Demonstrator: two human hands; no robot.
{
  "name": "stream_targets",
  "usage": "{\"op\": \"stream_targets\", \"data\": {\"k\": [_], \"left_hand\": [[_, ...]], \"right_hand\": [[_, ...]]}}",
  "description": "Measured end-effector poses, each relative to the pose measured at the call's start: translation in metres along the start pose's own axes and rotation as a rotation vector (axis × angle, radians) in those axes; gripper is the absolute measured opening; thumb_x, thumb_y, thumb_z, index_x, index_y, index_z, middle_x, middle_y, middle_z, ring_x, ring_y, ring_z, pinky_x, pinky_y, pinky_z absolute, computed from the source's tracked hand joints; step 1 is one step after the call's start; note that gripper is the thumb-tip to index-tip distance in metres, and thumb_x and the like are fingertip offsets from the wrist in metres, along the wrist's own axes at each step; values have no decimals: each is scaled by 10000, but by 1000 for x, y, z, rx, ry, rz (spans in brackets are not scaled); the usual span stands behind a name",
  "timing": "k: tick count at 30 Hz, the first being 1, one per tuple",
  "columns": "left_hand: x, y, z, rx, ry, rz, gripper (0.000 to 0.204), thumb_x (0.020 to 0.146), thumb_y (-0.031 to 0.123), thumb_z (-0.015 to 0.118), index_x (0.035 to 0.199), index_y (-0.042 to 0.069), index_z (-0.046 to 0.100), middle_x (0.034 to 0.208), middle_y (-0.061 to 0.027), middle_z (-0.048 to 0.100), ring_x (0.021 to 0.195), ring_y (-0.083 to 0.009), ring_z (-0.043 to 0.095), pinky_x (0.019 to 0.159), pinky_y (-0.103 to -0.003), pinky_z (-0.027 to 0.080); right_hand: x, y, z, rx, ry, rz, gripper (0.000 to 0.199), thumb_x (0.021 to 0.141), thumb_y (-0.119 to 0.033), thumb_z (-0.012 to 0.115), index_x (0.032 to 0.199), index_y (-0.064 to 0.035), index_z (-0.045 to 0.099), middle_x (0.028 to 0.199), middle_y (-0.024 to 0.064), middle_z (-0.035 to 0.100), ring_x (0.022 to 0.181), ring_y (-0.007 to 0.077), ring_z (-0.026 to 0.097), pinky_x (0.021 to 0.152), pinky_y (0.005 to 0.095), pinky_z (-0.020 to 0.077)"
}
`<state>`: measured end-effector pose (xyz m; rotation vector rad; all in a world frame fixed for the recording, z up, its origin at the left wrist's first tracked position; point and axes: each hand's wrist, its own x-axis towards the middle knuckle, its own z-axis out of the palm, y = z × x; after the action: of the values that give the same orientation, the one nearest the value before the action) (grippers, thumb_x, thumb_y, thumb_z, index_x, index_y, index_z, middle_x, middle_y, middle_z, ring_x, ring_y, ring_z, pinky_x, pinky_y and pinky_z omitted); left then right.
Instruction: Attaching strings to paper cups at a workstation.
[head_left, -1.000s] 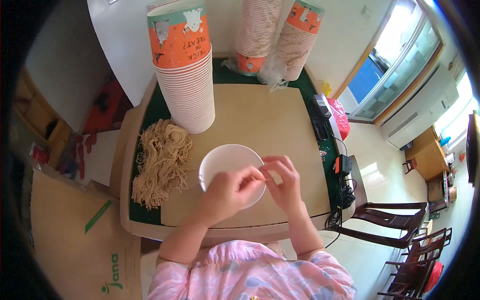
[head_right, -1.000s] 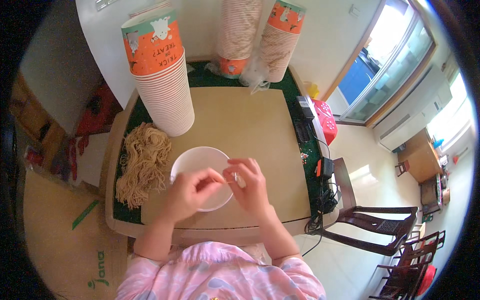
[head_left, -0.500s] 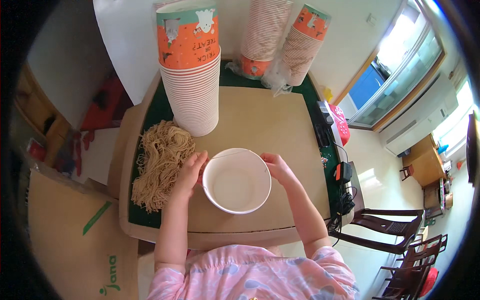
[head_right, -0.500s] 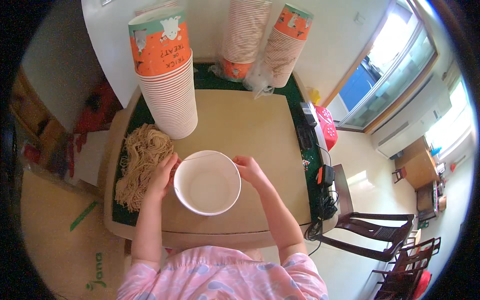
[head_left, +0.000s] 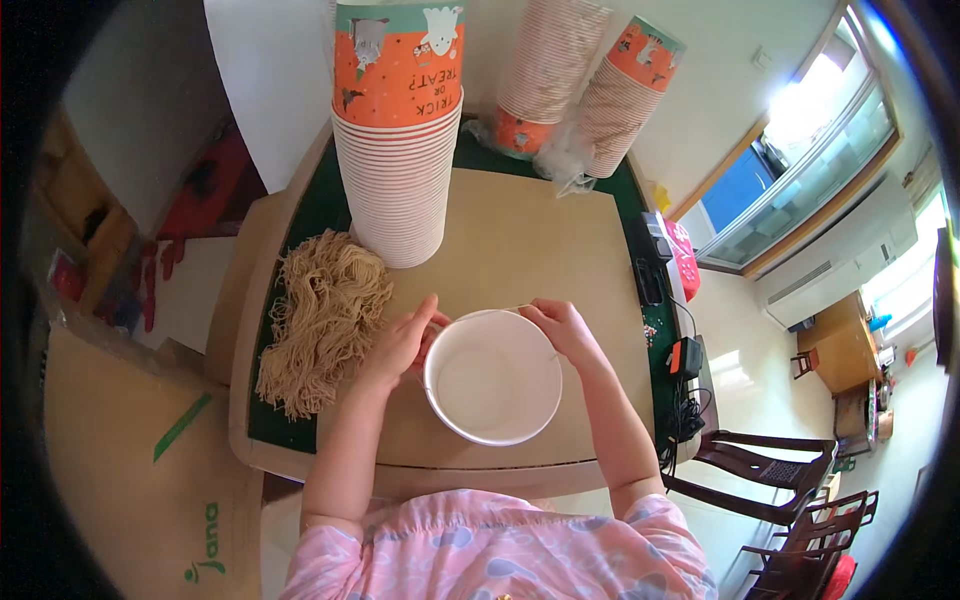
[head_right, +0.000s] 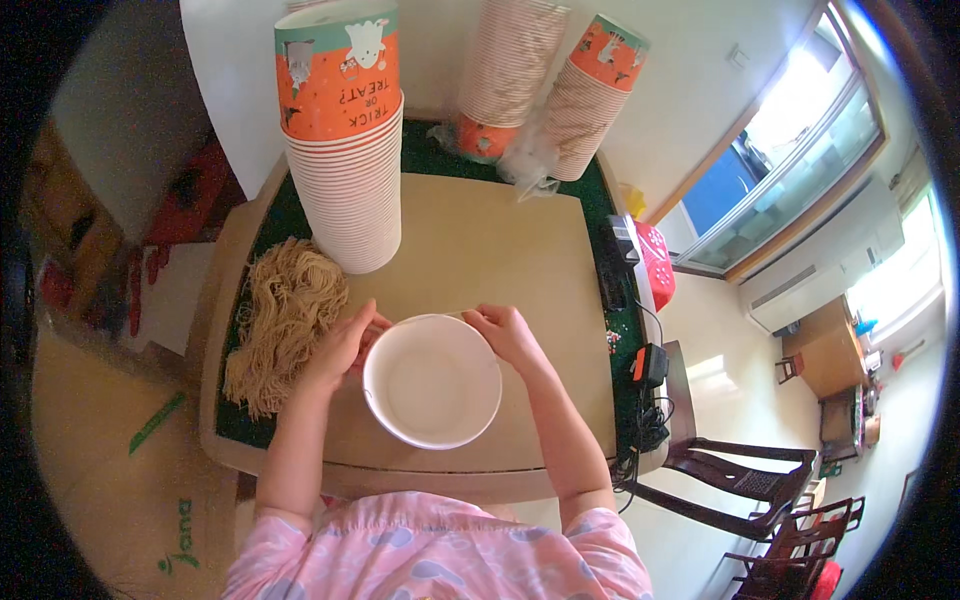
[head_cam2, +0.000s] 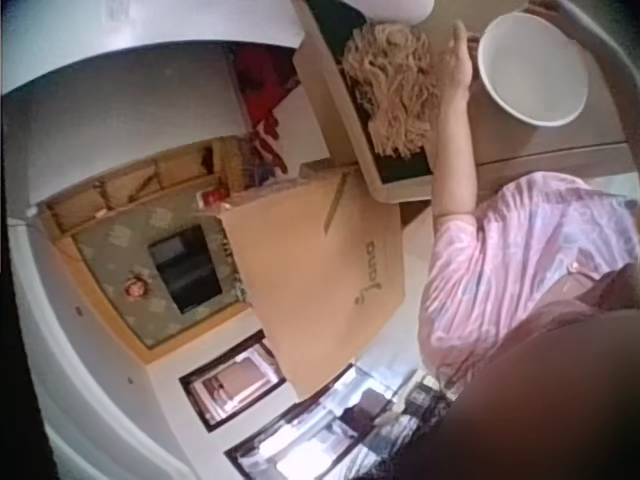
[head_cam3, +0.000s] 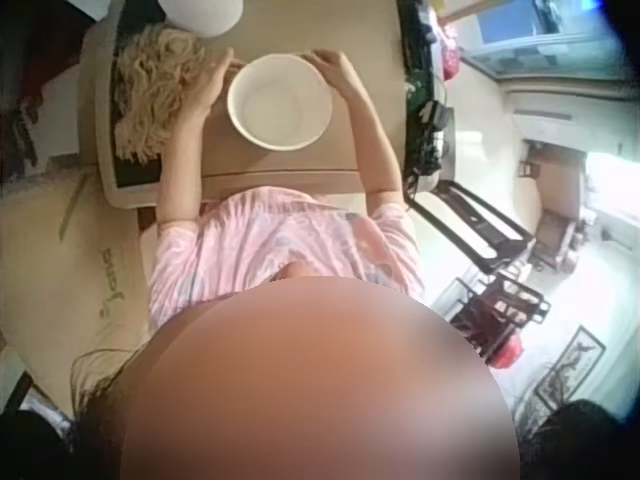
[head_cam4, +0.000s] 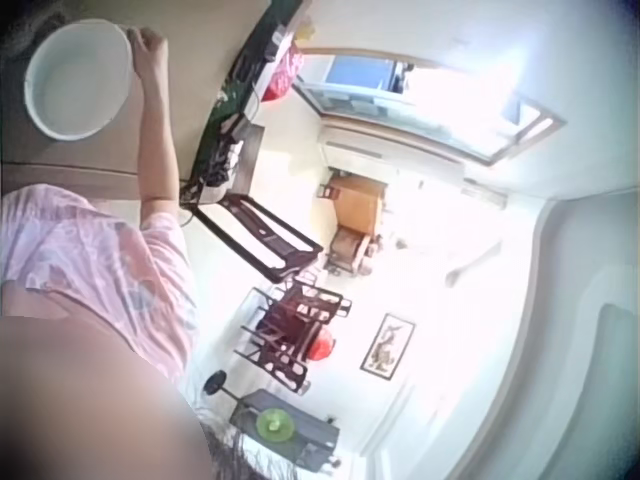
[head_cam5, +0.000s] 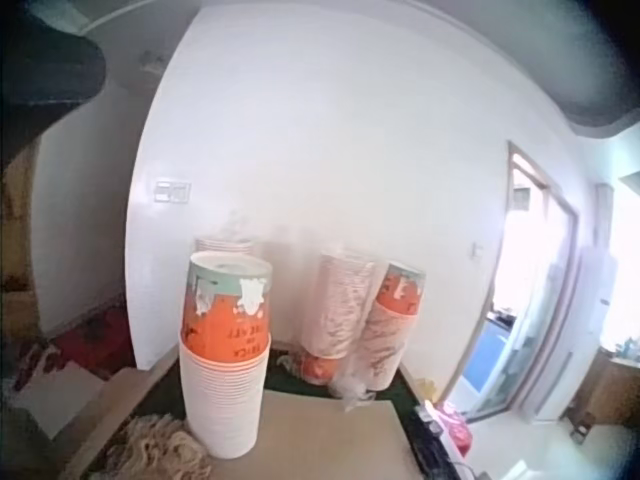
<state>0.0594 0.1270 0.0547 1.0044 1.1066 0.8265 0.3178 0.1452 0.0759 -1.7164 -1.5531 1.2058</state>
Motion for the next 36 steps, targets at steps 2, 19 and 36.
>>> {"op": "stream_targets", "data": {"k": [2,19,36], "left_hand": [[-1,0,1,36,-49,-26,618,949,588,405,979,21,648,674,14,591,603,-64,549,514,-215,433],[-35,46,44,586,69,695,318,798,70,688,1116,80,669,877,-86,592,689,-186,572,606,-296,457],[3,29,4,469,360,710,151,849,39,634,999,48,619,1041,-93,589,962,-236,589,792,-313,491]], "right_hand": [[7,9,1,-15,-16,-20,278,910,-280,596,867,-26,703,663,-4,608,636,76,547,580,258,443],[16,8,-61,276,-243,-211,268,905,-109,598,1151,0,584,1044,69,629,947,137,607,852,276,493],[142,28,-94,-833,745,-970,199,710,-48,678,892,-107,624,980,67,548,944,291,518,842,446,423]]}}
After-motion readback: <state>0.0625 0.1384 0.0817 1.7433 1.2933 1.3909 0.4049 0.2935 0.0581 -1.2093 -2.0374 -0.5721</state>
